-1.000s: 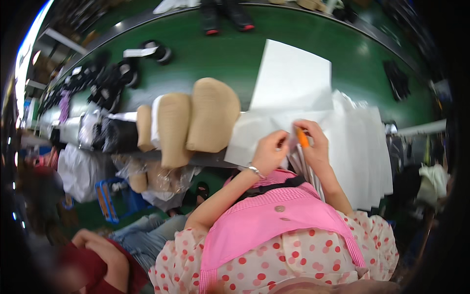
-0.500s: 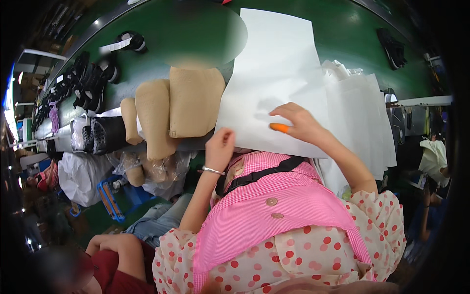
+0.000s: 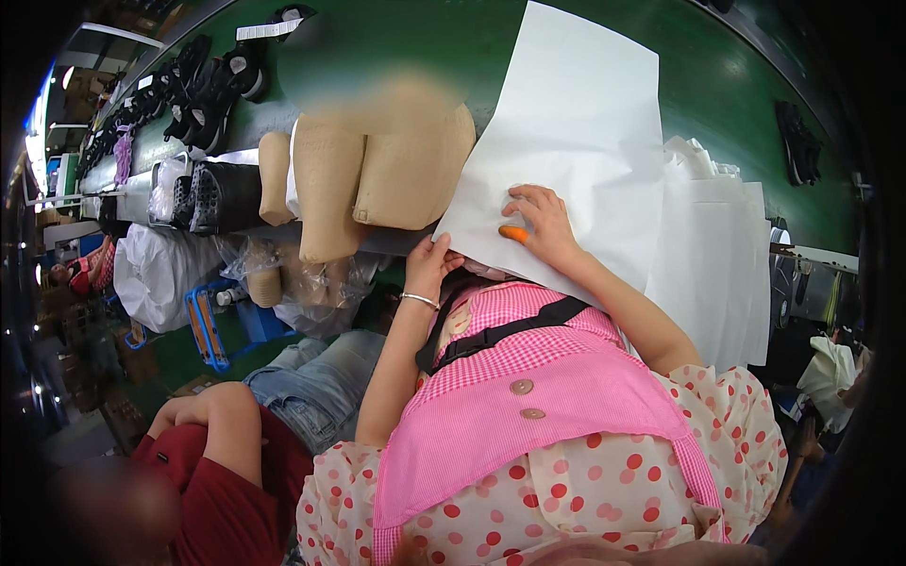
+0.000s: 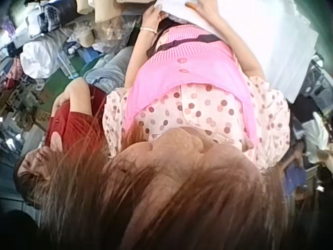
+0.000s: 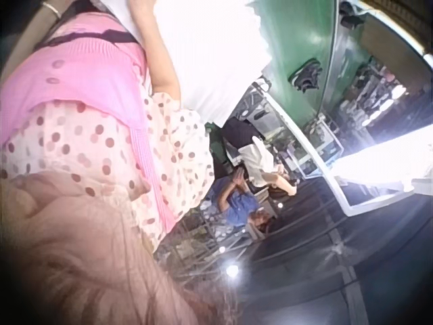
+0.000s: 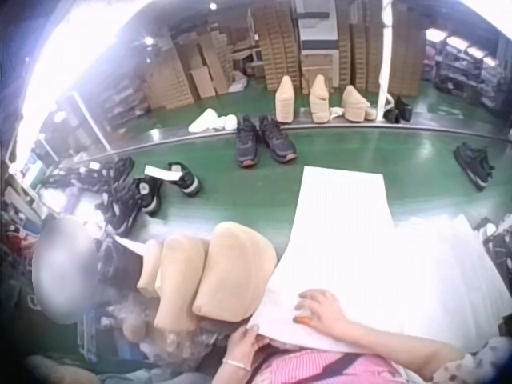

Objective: The person repeatedly cuts white paper sheets using an orange utility knife on a green workbench. They handle the sheets one at a time, align them, cut, and stack the cut pieces.

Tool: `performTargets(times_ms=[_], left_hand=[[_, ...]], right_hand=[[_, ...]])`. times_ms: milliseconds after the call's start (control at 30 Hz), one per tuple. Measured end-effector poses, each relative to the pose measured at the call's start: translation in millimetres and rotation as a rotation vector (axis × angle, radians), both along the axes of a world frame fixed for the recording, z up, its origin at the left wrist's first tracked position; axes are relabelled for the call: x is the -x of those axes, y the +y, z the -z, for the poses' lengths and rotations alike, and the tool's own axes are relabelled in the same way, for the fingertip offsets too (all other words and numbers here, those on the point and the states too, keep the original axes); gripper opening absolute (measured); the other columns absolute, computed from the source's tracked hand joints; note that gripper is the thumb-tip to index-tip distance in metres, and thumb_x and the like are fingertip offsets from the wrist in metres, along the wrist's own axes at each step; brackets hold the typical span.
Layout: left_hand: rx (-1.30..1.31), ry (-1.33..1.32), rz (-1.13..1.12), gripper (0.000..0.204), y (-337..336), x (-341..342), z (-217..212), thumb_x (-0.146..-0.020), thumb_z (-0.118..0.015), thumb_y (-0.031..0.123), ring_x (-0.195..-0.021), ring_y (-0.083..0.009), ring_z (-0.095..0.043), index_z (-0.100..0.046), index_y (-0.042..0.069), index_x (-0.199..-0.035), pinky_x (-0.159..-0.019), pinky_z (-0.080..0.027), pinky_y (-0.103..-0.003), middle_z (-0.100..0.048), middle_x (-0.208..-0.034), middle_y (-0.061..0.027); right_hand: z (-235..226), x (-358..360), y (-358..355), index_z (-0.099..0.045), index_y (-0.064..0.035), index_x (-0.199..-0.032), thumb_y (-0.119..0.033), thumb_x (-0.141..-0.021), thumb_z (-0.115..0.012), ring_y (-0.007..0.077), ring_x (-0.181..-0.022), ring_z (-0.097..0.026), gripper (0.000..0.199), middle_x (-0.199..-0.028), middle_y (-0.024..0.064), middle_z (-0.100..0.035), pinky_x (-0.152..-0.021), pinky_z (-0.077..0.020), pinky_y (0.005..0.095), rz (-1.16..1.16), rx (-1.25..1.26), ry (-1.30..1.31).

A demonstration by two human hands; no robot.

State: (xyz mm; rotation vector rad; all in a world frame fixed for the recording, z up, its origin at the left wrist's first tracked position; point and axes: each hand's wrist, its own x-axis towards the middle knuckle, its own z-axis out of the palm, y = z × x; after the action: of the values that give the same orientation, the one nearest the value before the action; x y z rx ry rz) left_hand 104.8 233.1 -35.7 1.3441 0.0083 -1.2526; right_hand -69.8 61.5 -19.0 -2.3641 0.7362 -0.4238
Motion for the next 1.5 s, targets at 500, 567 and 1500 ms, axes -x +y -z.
performTargets(times_ms=[500,567,1500], left_hand=[[-0.297,-0.211,0.372,0.038,1,1,-27,-0.096,-0.057,0.037,-0.05,-0.0149,-0.06,-0.063,0.0,-0.09,-0.043,-0.044,-0.026,-0.068,-0.072,-0.0103],[-0.39,-0.401,0.567,0.036,2,2,-57,-0.095,-0.058,0.034,-0.045,-0.0128,-0.057,-0.065,-0.001,-0.094,-0.041,-0.041,-0.026,-0.066,-0.067,-0.0077],[0.088,-0.416,0.606,0.036,-30,9,-22,-0.093,-0.065,0.031,-0.074,-0.0061,-0.055,-0.07,-0.005,-0.094,-0.067,-0.047,-0.024,-0.067,-0.079,0.0]], right_hand=[[15,18,-31,-0.065,-0.0051,-0.105,-0.014,-0.093,-0.062,0.0063,-0.077,-0.055,0.016,-0.087,-0.0021,-0.064,-0.069,-0.0457,0.0237,0.352,-0.909,-0.351],[-29,23,-41,-0.062,-0.0047,-0.113,-0.015,-0.094,-0.059,0.0048,-0.079,-0.053,0.021,-0.089,-0.0042,-0.061,-0.068,-0.045,0.0225,0.407,-1.004,-0.359],[-216,262,-45,-0.06,-0.001,-0.116,-0.021,-0.098,-0.052,0.0148,-0.096,-0.062,0.028,-0.108,0.0061,-0.065,-0.085,-0.0497,0.0291,0.88,-0.488,-0.515]])
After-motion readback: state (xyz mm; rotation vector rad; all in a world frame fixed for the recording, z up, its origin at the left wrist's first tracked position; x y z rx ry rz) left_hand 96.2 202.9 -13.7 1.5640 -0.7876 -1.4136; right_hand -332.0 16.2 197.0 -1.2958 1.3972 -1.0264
